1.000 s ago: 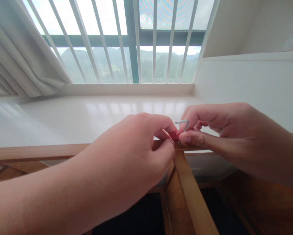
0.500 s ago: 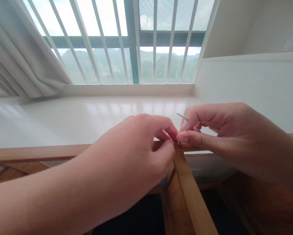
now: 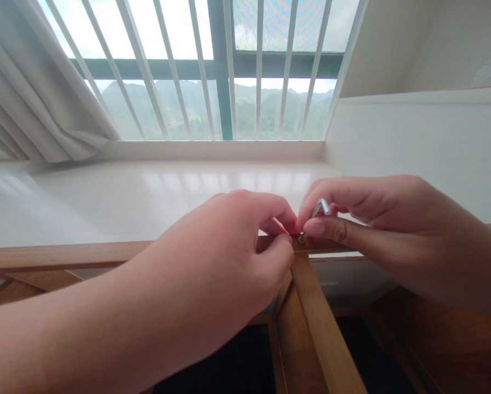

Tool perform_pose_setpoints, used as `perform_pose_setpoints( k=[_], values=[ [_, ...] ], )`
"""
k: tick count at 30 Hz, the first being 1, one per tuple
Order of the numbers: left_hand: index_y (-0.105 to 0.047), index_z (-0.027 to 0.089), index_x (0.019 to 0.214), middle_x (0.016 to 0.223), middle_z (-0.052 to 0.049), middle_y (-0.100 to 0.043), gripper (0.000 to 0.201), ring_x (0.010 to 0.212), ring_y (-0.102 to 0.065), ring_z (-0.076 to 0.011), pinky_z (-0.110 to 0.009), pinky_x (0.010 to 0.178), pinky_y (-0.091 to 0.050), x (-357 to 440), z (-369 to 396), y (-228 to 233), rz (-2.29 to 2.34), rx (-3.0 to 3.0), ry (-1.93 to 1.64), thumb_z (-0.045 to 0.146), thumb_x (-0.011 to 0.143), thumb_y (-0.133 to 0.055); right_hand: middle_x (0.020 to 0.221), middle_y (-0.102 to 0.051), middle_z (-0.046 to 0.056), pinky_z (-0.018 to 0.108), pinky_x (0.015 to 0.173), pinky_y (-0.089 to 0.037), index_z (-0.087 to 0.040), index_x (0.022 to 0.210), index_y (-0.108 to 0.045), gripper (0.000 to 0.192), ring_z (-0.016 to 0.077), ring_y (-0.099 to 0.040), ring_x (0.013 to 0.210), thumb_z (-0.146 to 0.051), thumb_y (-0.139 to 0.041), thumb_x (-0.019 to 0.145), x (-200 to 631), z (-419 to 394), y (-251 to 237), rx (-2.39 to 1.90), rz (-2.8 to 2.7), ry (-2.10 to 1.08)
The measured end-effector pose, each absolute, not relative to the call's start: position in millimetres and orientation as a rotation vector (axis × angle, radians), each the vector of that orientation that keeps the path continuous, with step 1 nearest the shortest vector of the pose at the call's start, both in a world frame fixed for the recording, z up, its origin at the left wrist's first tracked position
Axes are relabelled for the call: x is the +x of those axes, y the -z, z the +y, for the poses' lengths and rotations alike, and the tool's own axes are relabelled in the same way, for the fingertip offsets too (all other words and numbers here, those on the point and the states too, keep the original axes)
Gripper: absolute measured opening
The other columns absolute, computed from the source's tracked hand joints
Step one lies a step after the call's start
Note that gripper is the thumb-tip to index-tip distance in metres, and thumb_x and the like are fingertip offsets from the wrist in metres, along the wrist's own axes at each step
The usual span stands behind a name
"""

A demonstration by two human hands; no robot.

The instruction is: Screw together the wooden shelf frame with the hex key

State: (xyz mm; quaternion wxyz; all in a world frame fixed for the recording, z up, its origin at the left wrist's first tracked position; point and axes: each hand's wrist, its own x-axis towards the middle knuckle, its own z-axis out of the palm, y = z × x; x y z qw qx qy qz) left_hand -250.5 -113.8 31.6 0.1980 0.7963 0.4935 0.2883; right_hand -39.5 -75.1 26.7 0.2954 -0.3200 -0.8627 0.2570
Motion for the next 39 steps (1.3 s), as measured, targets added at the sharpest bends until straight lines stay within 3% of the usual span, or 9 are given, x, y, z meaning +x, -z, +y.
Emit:
perform_pose_setpoints(
  k=[4, 10, 17, 23, 28, 33, 36, 39],
  values=[
    [-0.071, 0.026, 0.073, 0.070, -0.001, -0.071, 0.011, 0.066, -0.064, -0.0191, -0.030, 0.056, -0.047, -250.4, -113.4, -31.7, 1.381, 2.221, -0.804, 0.023, 0.084, -0.067, 0.085, -0.073, 0.000, 0.031, 0.071, -0.048, -0.024, 0.085, -0.070, 0.021, 0.0186, -0.065, 0.080, -0.042, -0.068, 0.097, -38.8, -75.2, -25.3, -0.834, -2.328, -0.644],
    [-0.070, 0.025, 0.072, 0.065, 0.000, -0.069, 0.014, 0.060, -0.061, -0.0170, -0.029, 0.052, -0.044, -249.3, -112.7, -32.4, 1.361, 2.210, -0.810, 0.025, 0.085, -0.067, 0.076, -0.070, -0.002, 0.029, 0.063, -0.043, -0.024, 0.084, -0.070, 0.020, 0.0157, -0.060, 0.071, -0.040, -0.070, 0.095, -42.1, -73.9, -25.6, -0.860, -2.342, -0.556],
    [-0.069, 0.025, 0.075, 0.074, -0.001, -0.072, 0.014, 0.069, -0.066, -0.0185, -0.030, 0.060, -0.049, -250.1, -110.3, -30.1, 1.342, 2.200, -0.799, 0.026, 0.087, -0.063, 0.065, -0.063, -0.002, 0.027, 0.055, -0.039, -0.021, 0.075, -0.065, 0.026, 0.0135, -0.054, 0.060, -0.038, -0.068, 0.095, -44.6, -72.5, -25.6, -0.853, -2.351, -0.463],
    [-0.069, 0.025, 0.074, 0.076, -0.002, -0.073, 0.015, 0.072, -0.067, -0.0196, -0.031, 0.064, -0.051, -250.5, -111.8, -31.3, 1.354, 2.194, -0.798, 0.025, 0.087, -0.062, 0.068, -0.066, 0.000, 0.028, 0.056, -0.042, -0.020, 0.075, -0.068, 0.029, 0.0146, -0.057, 0.061, -0.042, -0.070, 0.094, -45.7, -73.9, -29.3, -0.873, -2.336, -0.566],
    [-0.069, 0.024, 0.074, 0.074, -0.002, -0.072, 0.015, 0.072, -0.067, -0.0200, -0.031, 0.064, -0.050, -250.2, -112.6, -30.6, 1.358, 2.186, -0.798, 0.027, 0.087, -0.063, 0.069, -0.067, -0.001, 0.027, 0.056, -0.044, -0.021, 0.077, -0.071, 0.027, 0.0142, -0.058, 0.063, -0.044, -0.076, 0.091, -44.1, -72.5, -28.5, -0.849, -2.310, -0.620],
    [-0.069, 0.025, 0.073, 0.072, 0.000, -0.071, 0.014, 0.068, -0.064, -0.0176, -0.029, 0.059, -0.047, -249.8, -113.0, -29.8, 1.361, 2.230, -0.802, 0.025, 0.087, -0.064, 0.082, -0.071, 0.001, 0.029, 0.064, -0.050, -0.023, 0.094, -0.073, 0.024, 0.0167, -0.063, 0.074, -0.045, -0.080, 0.087, -40.6, -73.5, -25.7, -0.785, -2.258, -0.633],
    [-0.067, 0.025, 0.070, 0.064, 0.002, -0.068, 0.018, 0.059, -0.059, -0.0159, -0.028, 0.051, -0.042, -249.6, -114.3, -30.7, 1.390, 2.231, -0.773, 0.024, 0.087, -0.061, 0.090, -0.073, 0.003, 0.029, 0.066, -0.052, -0.023, 0.103, -0.073, 0.027, 0.0183, -0.066, 0.080, -0.047, -0.077, 0.090, -40.3, -75.0, -25.0, -0.771, -2.204, -0.682],
    [-0.067, 0.025, 0.068, 0.060, 0.002, -0.066, 0.021, 0.054, -0.057, -0.0157, -0.028, 0.046, -0.037, -249.1, -115.2, -31.5, 1.438, 2.224, -0.760, 0.027, 0.088, -0.060, 0.087, -0.072, 0.003, 0.029, 0.063, -0.052, -0.024, 0.099, -0.073, 0.027, 0.0176, -0.066, 0.077, -0.050, -0.070, 0.094, -41.5, -75.0, -26.3, -0.778, -2.184, -0.719]
  ],
)
